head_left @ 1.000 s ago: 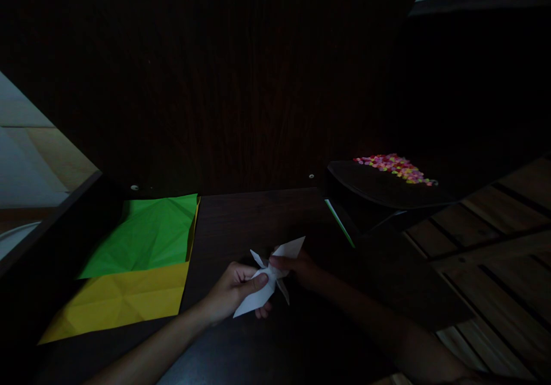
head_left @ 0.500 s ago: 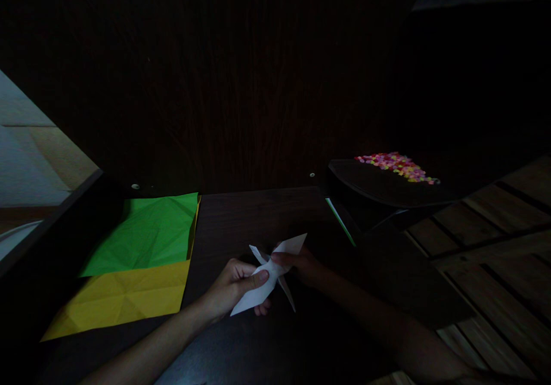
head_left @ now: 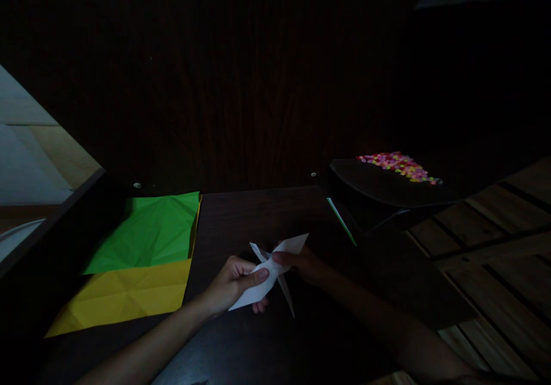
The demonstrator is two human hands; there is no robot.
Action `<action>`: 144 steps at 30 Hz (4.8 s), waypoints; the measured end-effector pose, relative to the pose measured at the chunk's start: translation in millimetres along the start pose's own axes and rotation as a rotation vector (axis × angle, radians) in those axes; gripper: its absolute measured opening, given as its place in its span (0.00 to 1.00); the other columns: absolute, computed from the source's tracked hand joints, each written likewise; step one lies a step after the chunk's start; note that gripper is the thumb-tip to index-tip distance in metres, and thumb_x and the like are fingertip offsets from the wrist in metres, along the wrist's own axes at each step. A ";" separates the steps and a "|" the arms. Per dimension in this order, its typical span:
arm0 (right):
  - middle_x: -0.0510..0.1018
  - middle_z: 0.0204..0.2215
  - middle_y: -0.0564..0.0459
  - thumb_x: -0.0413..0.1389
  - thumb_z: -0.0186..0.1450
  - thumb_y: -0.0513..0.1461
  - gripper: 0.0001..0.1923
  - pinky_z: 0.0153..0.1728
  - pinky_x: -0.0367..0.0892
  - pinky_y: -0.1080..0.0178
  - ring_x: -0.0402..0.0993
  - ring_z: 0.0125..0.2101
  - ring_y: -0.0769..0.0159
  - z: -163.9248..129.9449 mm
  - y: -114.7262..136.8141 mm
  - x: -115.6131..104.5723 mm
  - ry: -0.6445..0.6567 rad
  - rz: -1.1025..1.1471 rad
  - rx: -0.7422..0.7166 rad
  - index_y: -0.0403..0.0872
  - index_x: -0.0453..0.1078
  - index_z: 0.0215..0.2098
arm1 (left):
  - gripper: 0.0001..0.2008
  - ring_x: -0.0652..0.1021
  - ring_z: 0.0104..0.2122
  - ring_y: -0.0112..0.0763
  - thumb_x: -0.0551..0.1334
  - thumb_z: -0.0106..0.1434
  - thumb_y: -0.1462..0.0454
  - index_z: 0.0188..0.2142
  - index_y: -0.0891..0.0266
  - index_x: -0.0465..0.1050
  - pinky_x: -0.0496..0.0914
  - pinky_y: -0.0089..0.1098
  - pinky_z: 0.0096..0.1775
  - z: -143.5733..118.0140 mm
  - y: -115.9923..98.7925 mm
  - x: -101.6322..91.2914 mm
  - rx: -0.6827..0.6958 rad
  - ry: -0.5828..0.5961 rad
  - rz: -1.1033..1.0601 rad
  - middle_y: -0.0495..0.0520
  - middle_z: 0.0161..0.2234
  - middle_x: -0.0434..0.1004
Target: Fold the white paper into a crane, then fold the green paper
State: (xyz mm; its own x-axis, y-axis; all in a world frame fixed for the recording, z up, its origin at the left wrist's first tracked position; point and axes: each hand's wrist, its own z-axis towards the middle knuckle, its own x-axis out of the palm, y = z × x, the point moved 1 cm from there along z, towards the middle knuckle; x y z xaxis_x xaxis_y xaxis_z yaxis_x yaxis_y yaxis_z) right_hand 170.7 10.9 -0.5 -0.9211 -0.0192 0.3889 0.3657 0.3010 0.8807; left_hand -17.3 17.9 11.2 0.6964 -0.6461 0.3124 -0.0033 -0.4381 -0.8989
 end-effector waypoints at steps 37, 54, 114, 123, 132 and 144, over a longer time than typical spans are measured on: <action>0.75 0.25 0.55 0.72 0.43 0.48 0.22 0.28 0.64 0.63 0.70 0.26 0.65 -0.2 -5.4 -2.2 0.006 -0.134 -0.026 0.45 0.71 0.28 | 0.25 0.74 0.19 0.25 0.62 0.61 0.45 0.26 0.67 0.75 0.68 0.25 0.24 1.2 -2.0 0.0 0.020 0.059 0.107 0.53 0.21 0.78; 0.80 0.34 0.52 0.72 0.44 0.44 0.20 0.37 0.69 0.59 0.76 0.35 0.60 -1.6 -3.8 -0.9 -0.049 -0.091 -0.108 0.46 0.72 0.30 | 0.29 0.68 0.17 0.24 0.60 0.60 0.42 0.21 0.67 0.74 0.58 0.25 0.21 2.6 -2.5 -0.8 0.096 0.009 0.212 0.52 0.17 0.73; 0.74 0.28 0.51 0.50 0.65 0.31 0.10 0.28 0.66 0.64 0.72 0.28 0.65 -0.5 7.4 -8.1 -0.121 -0.981 -1.011 0.49 0.70 0.30 | 0.07 0.76 0.33 0.32 0.63 0.63 0.71 0.40 0.59 0.77 0.70 0.32 0.34 -4.0 -7.3 -20.2 1.086 -0.481 0.992 0.52 0.32 0.78; 0.75 0.28 0.51 0.52 0.66 0.32 0.10 0.28 0.67 0.63 0.72 0.28 0.65 0.1 6.9 -7.4 -0.103 -0.990 -1.028 0.49 0.71 0.31 | 0.08 0.76 0.33 0.32 0.63 0.63 0.73 0.38 0.60 0.77 0.70 0.32 0.34 -4.8 -8.0 -20.6 1.105 -0.485 0.974 0.52 0.31 0.78; 0.74 0.28 0.51 0.54 0.67 0.34 0.06 0.28 0.69 0.65 0.72 0.28 0.67 -0.3 10.6 -3.4 -0.088 -0.967 -1.104 0.47 0.71 0.32 | 0.04 0.76 0.33 0.32 0.64 0.63 0.70 0.37 0.60 0.76 0.70 0.32 0.35 -1.6 -5.9 -22.5 1.028 -0.543 0.922 0.51 0.32 0.77; 0.73 0.28 0.52 0.55 0.67 0.35 0.06 0.30 0.67 0.64 0.71 0.29 0.67 -0.8 10.2 -0.8 -0.055 -0.877 -0.967 0.47 0.70 0.31 | 0.22 0.75 0.31 0.28 0.66 0.61 0.62 0.53 0.56 0.65 0.73 0.32 0.35 5.3 1.1 -18.9 0.638 -0.488 0.543 0.55 0.48 0.69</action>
State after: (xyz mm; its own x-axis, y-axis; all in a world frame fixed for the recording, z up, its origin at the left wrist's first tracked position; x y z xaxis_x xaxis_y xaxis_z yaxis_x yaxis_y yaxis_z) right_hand 175.3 13.3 8.4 -0.8965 0.1874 -0.4015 -0.4288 -0.5952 0.6796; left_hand -26.7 33.0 2.7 0.9367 -0.2667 -0.2270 -0.1224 0.3579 -0.9257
